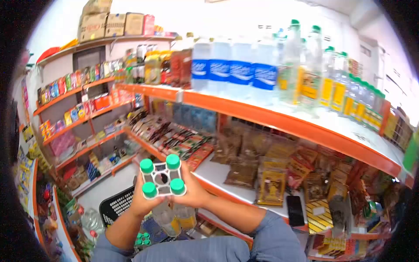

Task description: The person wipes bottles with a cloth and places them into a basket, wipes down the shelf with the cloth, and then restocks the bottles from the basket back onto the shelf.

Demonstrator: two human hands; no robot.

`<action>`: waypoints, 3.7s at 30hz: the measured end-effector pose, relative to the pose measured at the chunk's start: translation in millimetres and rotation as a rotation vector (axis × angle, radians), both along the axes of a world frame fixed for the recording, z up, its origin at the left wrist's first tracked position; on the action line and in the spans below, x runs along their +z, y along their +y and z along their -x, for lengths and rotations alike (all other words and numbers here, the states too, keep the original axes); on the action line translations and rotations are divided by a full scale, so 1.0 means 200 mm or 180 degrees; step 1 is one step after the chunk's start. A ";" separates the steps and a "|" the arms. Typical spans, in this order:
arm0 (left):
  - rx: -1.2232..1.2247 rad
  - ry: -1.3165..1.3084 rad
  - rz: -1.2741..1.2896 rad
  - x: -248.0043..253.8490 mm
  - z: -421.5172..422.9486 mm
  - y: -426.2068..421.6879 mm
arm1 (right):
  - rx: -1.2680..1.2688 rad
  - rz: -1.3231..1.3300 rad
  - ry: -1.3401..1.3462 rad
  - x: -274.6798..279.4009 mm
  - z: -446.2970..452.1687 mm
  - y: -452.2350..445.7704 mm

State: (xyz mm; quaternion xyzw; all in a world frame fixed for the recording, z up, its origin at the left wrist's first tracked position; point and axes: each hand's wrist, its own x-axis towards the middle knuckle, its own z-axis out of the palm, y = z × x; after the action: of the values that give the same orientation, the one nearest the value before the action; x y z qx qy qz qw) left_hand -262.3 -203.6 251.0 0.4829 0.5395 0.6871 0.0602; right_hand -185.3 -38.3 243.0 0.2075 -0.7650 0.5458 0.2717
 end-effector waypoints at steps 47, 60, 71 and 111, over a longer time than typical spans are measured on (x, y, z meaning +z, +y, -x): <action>-0.2666 0.0145 0.0086 1.84 -1.27 2.15 | -0.2626 0.0154 -0.0101 1.86 -1.74 1.52; -0.3054 -0.0020 0.0153 1.58 -1.31 2.05 | -0.2384 0.0060 -0.0360 1.71 -1.85 1.57; -0.2231 0.0844 0.0851 1.14 -1.24 1.82 | -0.1674 0.0424 -0.1711 1.29 -2.06 1.56; 0.0484 0.2357 -0.0656 0.96 -1.31 1.72 | -0.3300 -0.0989 -0.1246 1.24 -1.75 1.27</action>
State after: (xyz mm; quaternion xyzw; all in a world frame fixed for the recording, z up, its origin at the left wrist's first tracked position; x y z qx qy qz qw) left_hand -0.9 140.8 442.8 0.6603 0.4872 0.5194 -0.2385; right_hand 164.0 216.2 490.7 -0.2621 -0.8740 0.2507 0.3234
